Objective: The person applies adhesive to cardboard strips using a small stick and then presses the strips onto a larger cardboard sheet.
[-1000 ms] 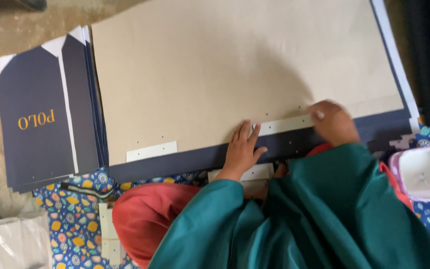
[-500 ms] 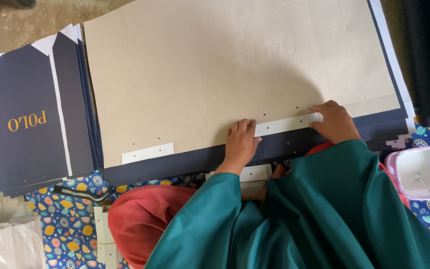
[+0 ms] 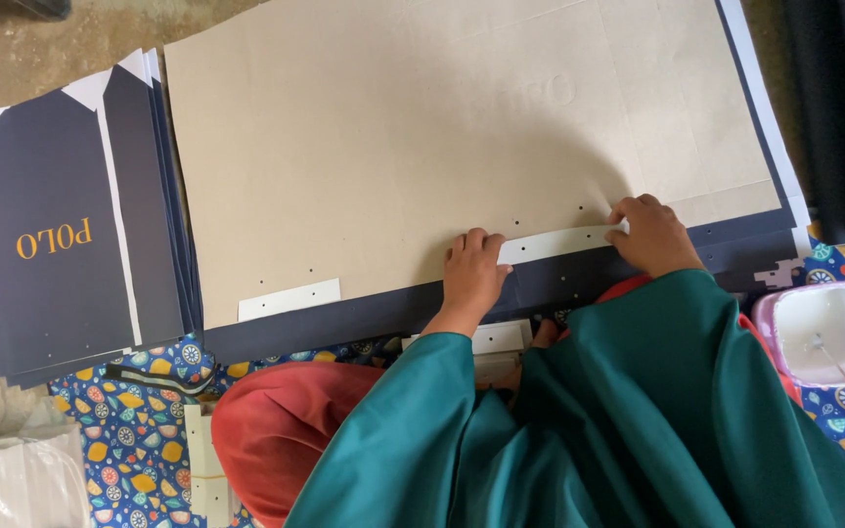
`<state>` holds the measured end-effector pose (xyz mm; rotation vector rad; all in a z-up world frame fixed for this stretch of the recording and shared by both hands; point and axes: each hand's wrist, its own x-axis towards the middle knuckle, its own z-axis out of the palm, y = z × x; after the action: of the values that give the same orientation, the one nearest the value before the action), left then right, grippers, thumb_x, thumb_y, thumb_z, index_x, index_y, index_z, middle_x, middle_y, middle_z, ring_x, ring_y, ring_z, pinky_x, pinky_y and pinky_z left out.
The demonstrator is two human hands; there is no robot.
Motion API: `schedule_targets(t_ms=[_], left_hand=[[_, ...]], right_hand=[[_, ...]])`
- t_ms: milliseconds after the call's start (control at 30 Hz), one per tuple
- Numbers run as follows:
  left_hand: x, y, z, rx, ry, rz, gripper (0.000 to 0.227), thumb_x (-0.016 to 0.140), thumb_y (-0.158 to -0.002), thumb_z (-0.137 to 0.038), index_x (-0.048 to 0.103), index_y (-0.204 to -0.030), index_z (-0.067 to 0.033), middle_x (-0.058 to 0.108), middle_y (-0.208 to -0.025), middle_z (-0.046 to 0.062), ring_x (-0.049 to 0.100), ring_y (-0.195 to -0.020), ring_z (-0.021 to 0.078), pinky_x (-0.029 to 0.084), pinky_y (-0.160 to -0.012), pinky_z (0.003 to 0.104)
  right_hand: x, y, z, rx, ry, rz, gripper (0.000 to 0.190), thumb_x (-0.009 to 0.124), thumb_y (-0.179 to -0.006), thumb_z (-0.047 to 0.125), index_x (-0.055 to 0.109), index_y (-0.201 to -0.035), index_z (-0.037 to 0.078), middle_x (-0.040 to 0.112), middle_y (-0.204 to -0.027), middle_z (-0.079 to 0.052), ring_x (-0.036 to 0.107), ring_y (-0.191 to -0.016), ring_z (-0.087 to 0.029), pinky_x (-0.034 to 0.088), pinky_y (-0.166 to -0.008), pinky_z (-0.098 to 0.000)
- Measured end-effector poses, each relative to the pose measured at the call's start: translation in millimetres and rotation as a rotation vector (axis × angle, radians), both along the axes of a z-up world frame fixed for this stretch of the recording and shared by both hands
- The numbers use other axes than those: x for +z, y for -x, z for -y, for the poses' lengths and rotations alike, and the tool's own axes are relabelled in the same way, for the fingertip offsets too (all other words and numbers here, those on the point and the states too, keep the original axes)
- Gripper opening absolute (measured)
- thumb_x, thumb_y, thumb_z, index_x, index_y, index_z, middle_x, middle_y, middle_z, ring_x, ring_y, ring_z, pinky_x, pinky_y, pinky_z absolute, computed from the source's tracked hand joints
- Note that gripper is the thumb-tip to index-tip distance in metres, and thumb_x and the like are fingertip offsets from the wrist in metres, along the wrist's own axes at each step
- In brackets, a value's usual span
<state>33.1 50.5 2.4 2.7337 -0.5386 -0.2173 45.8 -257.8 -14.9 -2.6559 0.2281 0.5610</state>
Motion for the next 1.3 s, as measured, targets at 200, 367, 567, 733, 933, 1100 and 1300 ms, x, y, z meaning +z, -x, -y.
schedule_targets(t_ms=[200, 367, 567, 733, 933, 1100, 1300], left_hand=[[-3, 1, 1, -0.002, 0.030, 0.001, 0.045, 0.079, -0.090, -0.023, 0.057, -0.128, -0.0107, 0.050, -0.115, 0.011, 0.056, -0.113, 0.0346, 0.052, -0.094, 0.054], [1, 3, 2, 0.012, 0.034, -0.042, 0.034, 0.077, -0.092, -0.024, 0.059, -0.119, -0.0116, 0.053, -0.120, 0.015, 0.057, -0.118, 0.0386, 0.052, -0.094, 0.056], [26, 10, 6, 0.156, 0.283, -0.135, 0.008, 0.065, -0.099, -0.015, 0.064, -0.107, -0.0117, 0.056, -0.123, 0.012, 0.059, -0.123, 0.0400, 0.053, -0.098, 0.052], [10, 12, 12, 0.688, 0.936, -0.352, 0.013, 0.071, -0.098, -0.020, 0.067, -0.100, -0.0081, 0.060, -0.103, 0.010, 0.064, -0.100, 0.0233, 0.053, -0.084, 0.038], [4, 28, 56, 0.724, 1.079, -0.524, 0.021, 0.081, -0.086, -0.022, 0.072, -0.099, -0.0088, 0.062, -0.085, 0.006, 0.058, -0.084, 0.0165, 0.046, -0.069, 0.030], [1, 28, 50, 0.595, 0.719, -0.557, 0.061, 0.076, -0.085, -0.049, 0.068, -0.135, -0.0164, 0.073, -0.120, 0.006, 0.068, -0.117, 0.0249, 0.056, -0.098, 0.038], [-4, 8, 14, 0.694, 0.706, 0.016, 0.040, 0.058, -0.099, -0.017, 0.061, -0.134, 0.0024, 0.063, -0.091, 0.014, 0.066, -0.087, 0.0334, 0.056, -0.081, 0.045]], right_hand=[[7, 1, 1, 0.005, -0.108, -0.033, 0.029, 0.066, -0.095, 0.041, 0.071, -0.107, 0.016, 0.062, -0.132, -0.014, 0.061, -0.126, -0.044, 0.052, -0.103, -0.0557], [35, 4, 3, -0.030, -0.262, -0.052, 0.031, 0.068, -0.091, 0.039, 0.071, -0.095, 0.008, 0.066, -0.116, -0.018, 0.062, -0.119, -0.043, 0.049, -0.098, -0.0540], [88, 20, -19, -0.301, -0.573, 0.062, 0.024, 0.063, -0.097, 0.023, 0.066, -0.115, 0.007, 0.063, -0.130, -0.022, 0.059, -0.124, -0.042, 0.047, -0.098, -0.0563], [100, 20, -37, -0.442, -0.601, 0.159, 0.037, 0.070, -0.100, 0.020, 0.061, -0.135, 0.011, 0.059, -0.140, -0.019, 0.061, -0.125, -0.031, 0.050, -0.098, -0.0501], [83, 18, -85, -0.198, -0.742, 0.037, 0.030, 0.079, -0.092, 0.027, 0.073, -0.114, 0.006, 0.073, -0.101, -0.012, 0.069, -0.102, -0.027, 0.054, -0.088, -0.0457], [72, 10, -57, -0.212, -0.742, 0.155, 0.026, 0.068, -0.096, 0.008, 0.075, -0.122, 0.006, 0.073, -0.108, -0.020, 0.067, -0.107, -0.031, 0.053, -0.092, -0.0479], [43, -2, -13, -0.227, -0.555, 0.103, 0.023, 0.065, -0.103, 0.013, 0.076, -0.122, 0.009, 0.074, -0.107, -0.016, 0.066, -0.100, -0.028, 0.052, -0.086, -0.0456]])
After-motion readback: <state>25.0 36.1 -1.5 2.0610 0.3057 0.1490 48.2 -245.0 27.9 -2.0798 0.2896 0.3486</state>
